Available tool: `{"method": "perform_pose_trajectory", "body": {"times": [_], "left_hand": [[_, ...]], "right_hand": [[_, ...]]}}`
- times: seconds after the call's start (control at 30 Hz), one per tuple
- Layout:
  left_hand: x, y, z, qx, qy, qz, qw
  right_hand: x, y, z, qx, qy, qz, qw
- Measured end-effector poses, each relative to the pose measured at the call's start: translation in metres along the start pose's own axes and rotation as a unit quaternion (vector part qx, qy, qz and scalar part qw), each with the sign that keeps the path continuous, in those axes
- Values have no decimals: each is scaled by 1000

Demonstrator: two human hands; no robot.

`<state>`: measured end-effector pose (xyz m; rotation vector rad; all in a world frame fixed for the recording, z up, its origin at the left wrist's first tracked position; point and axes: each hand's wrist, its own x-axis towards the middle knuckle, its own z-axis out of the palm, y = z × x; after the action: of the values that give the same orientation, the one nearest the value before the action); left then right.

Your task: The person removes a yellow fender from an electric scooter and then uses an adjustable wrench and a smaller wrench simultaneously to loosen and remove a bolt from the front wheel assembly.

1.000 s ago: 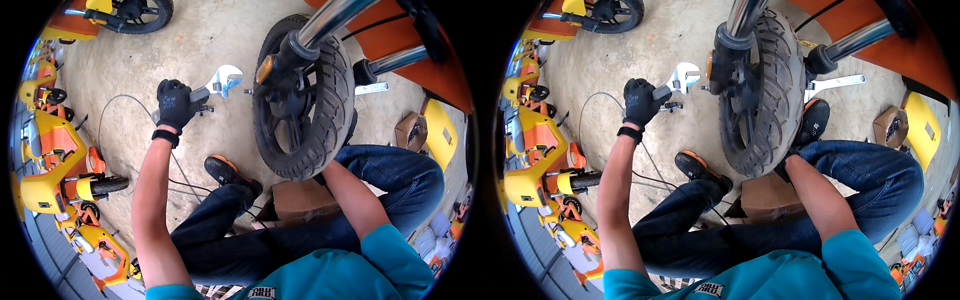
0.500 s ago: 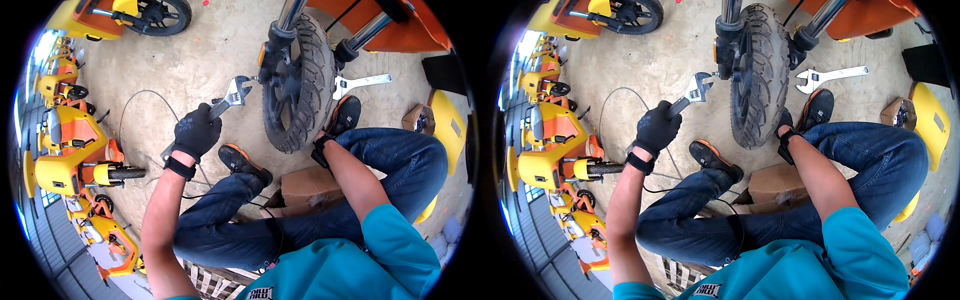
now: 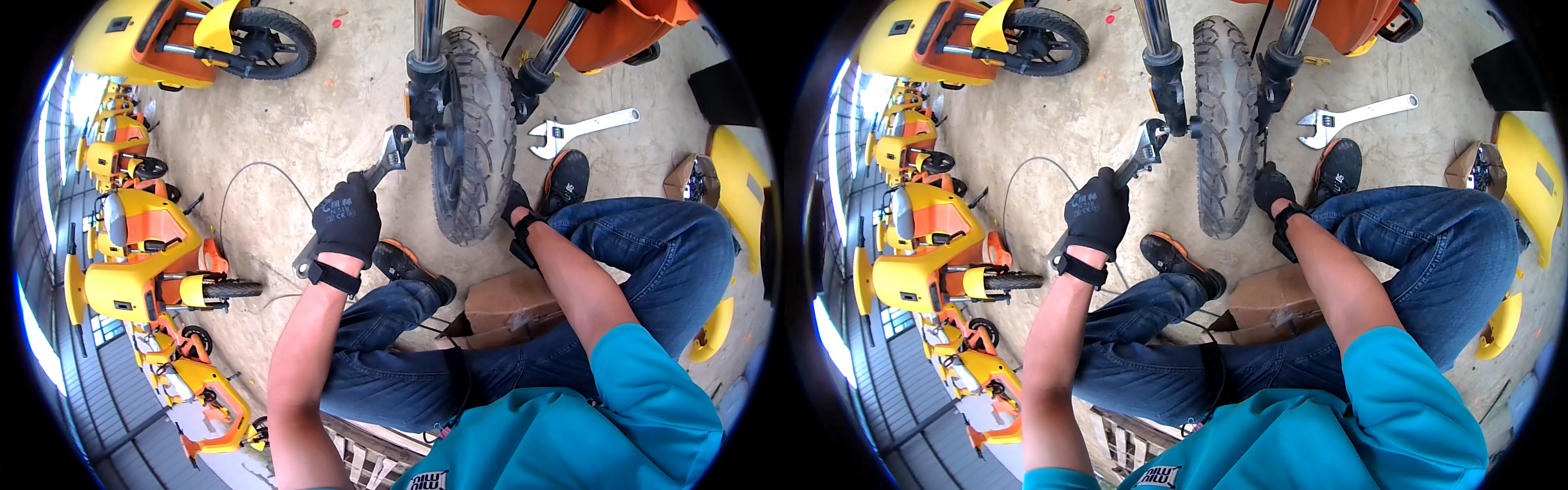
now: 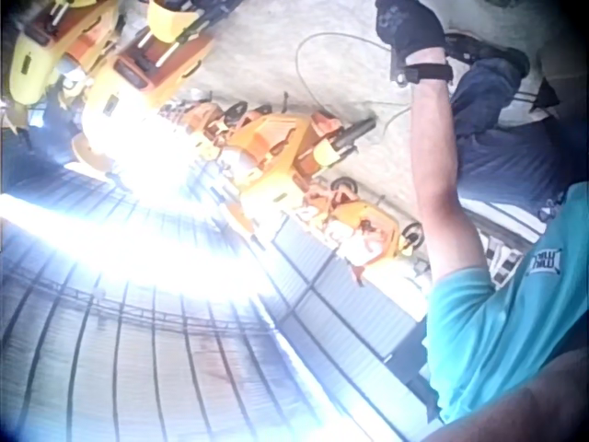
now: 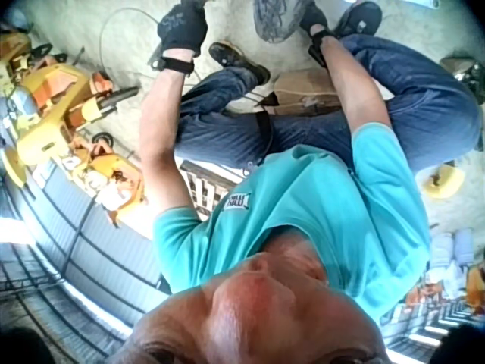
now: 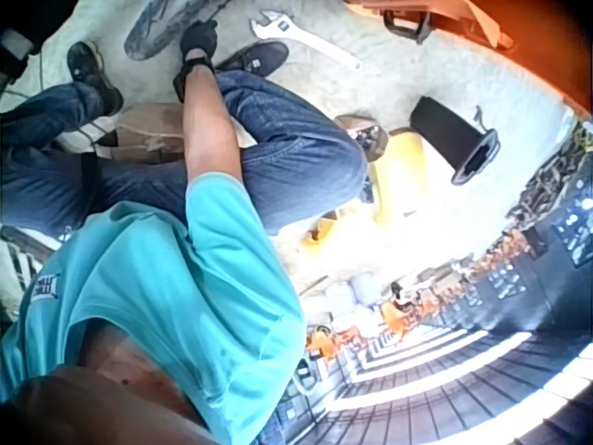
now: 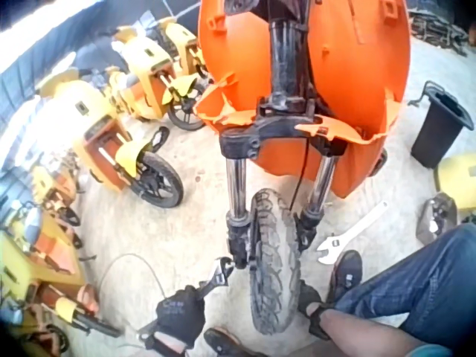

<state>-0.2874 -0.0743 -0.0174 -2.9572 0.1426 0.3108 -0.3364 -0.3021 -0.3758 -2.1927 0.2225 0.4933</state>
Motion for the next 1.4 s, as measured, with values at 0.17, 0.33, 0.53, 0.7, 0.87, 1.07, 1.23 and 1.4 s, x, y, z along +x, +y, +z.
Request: {"method": "perform_pose_trajectory", "body": {"times": [0.17, 0.33, 0.53, 0.7, 0.87, 1.07, 1.23, 1.4], "left_hand": [[-4, 29, 21, 164, 35, -6, 986], [-21, 41, 27, 224, 71, -31, 972], [-27, 52, 41, 61, 22, -45, 997], [-31, 32, 51, -94, -56, -24, 994], [-33, 26, 58, -267, -143, -61, 951], [-28, 10, 70, -389, -207, -20, 897], [-23, 7, 56, -431, -263, -45, 862], [-24, -7, 61, -449, -209, 45, 867]], "right_hand": [[4, 10, 0, 29, 41, 4, 999], [-7, -18, -9, 25, 57, -4, 998], [-3, -16, -19, 12, 92, -25, 995], [-16, -44, -28, 72, 116, -2, 991], [-29, -64, -45, 118, 110, -3, 987], [-30, -57, -57, 105, 100, 1, 990], [-24, -47, -60, 108, 103, 7, 989], [-26, -55, -62, 87, 74, 19, 993]]}}
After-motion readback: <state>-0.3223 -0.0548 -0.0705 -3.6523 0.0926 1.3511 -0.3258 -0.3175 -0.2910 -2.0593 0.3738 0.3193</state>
